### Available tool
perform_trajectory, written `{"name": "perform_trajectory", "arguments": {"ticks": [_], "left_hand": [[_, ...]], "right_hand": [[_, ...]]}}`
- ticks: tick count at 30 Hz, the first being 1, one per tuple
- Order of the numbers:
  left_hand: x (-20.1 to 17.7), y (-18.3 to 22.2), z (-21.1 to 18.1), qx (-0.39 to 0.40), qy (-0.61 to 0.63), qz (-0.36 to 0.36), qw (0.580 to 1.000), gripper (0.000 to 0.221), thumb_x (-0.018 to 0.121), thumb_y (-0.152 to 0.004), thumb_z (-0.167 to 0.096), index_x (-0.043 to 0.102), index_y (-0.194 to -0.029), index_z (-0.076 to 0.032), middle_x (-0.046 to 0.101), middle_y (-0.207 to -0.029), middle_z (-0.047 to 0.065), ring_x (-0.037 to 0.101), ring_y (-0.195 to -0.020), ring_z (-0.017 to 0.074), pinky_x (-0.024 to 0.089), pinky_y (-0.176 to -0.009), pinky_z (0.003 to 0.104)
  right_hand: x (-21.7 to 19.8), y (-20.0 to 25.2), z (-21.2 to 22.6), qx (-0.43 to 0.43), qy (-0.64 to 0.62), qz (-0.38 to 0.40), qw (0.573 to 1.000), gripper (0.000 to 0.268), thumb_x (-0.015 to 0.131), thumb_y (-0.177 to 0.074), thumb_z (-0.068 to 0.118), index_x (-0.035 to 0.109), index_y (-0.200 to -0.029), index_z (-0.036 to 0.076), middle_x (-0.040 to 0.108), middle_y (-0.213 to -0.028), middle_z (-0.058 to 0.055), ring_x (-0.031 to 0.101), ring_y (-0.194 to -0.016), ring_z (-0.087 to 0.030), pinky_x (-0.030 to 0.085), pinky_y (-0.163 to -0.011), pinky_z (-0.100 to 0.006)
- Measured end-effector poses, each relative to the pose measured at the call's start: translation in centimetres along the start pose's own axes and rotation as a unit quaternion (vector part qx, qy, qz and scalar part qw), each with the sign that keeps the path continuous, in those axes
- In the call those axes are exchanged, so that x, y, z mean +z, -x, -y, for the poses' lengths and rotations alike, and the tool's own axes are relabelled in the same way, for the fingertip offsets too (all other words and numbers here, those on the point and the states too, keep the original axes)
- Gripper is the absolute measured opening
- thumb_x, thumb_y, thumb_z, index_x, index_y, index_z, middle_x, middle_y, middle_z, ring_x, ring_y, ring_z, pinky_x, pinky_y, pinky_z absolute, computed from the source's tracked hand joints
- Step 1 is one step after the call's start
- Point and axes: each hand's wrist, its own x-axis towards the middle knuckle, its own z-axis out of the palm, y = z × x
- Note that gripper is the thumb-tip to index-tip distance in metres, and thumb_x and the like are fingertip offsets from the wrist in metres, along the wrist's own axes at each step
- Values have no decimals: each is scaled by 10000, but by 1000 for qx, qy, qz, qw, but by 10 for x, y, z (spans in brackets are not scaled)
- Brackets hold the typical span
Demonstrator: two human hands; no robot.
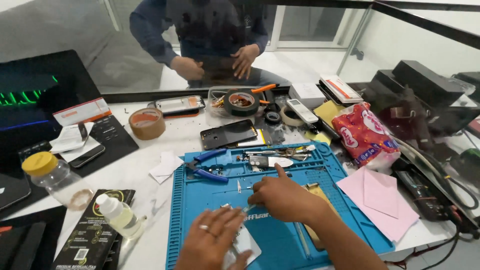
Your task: Cleaning and scraping a mobile phone motherboard using a small brush on a repair mat.
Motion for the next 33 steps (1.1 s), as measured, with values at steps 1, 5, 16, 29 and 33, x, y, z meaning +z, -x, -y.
{"name": "perform_trajectory", "arguments": {"ticks": [1,5,16,29,33], "left_hand": [[-8,8,12,-46,-30,-42,998,656,750,-854,-514,623,-1351,-105,664,-1331,97,584,-1249,301,423,-994,556],[-8,25,53,-225,-17,-22,974,1051,899,-633,-637,462,-1469,-174,636,-1332,51,597,-1221,294,517,-919,464],[-20,18,26,-240,38,48,969,1013,888,-730,-489,375,-1516,-108,631,-1265,124,545,-1196,332,329,-1081,503],[-21,25,22,-201,36,21,979,964,822,-821,-425,318,-1542,-31,574,-1328,167,517,-1235,382,341,-1099,533],[-21,25,22,-202,27,3,979,957,853,-772,-375,360,-1513,-22,589,-1288,163,522,-1207,390,358,-1079,519]], "right_hand": [[0,0,-2,8,13,-14,1000,326,534,-897,-85,758,-1003,127,598,-805,-88,583,-826,-322,73,-1121,-827],[10,-9,-8,-14,14,-45,999,498,519,-828,-168,759,-1147,130,665,-961,-117,584,-888,-363,120,-1101,-833],[12,-8,-4,-52,21,-9,998,474,550,-830,-121,763,-1150,156,682,-970,-89,629,-973,-359,84,-1145,-838],[10,1,-25,44,97,12,994,637,576,-650,-138,764,-1133,231,706,-1024,14,639,-1072,-227,114,-1153,-832],[4,-3,-3,-24,43,38,998,555,585,-742,-125,766,-1172,177,721,-1044,-40,660,-1069,-255,82,-1149,-821]]}}
